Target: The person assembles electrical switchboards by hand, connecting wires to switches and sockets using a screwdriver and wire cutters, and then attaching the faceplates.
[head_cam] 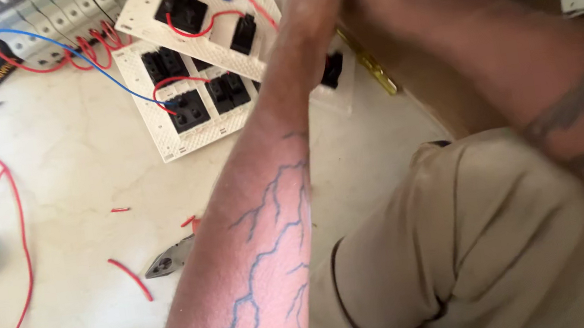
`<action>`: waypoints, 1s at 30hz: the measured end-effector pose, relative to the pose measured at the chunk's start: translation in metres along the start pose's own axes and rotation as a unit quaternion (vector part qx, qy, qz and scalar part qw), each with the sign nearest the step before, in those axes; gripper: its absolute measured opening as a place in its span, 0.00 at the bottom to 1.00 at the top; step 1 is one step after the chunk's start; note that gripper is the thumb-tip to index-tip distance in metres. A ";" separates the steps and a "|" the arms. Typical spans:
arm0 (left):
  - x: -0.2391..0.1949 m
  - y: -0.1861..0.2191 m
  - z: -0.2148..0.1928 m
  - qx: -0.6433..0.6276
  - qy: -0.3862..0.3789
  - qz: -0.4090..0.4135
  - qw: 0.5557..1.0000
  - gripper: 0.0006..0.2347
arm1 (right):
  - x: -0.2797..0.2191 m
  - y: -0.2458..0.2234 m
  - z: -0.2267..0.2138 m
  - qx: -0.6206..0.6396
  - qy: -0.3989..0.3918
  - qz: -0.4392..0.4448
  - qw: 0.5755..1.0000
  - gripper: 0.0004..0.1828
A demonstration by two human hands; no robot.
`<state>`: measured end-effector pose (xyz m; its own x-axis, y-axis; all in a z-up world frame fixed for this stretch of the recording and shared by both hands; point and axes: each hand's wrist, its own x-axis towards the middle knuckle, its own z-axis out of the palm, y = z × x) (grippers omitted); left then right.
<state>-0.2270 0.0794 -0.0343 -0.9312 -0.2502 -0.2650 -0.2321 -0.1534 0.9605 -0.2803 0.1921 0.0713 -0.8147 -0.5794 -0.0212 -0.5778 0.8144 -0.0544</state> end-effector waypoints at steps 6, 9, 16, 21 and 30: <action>-0.055 0.018 -0.027 -0.432 -0.109 0.031 0.895 0.27 | -0.047 -0.077 -0.010 -0.136 0.057 -0.156 0.977 0.13; -0.072 0.028 -0.036 -0.404 -0.092 0.056 0.908 0.25 | -0.066 -0.086 -0.025 -0.111 -0.010 -0.163 0.980 0.19; -0.135 0.040 -0.082 -0.240 -0.024 0.130 0.962 0.18 | -0.099 -0.085 -0.051 0.095 0.007 -0.251 0.963 0.42; -0.179 0.055 -0.130 -0.196 0.095 0.104 0.971 0.20 | -0.082 -0.081 -0.046 0.329 -0.052 -0.186 0.924 0.22; -0.228 0.079 -0.198 -0.191 0.145 0.102 0.966 0.24 | -0.045 -0.047 -0.008 0.292 0.125 -0.070 0.946 0.18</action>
<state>0.0223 -0.0652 0.0851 -0.8162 -0.5607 -0.1392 0.1197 -0.3999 0.9087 -0.2167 0.1804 0.0827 -0.7609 -0.5949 0.2589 -0.6144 0.5324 -0.5823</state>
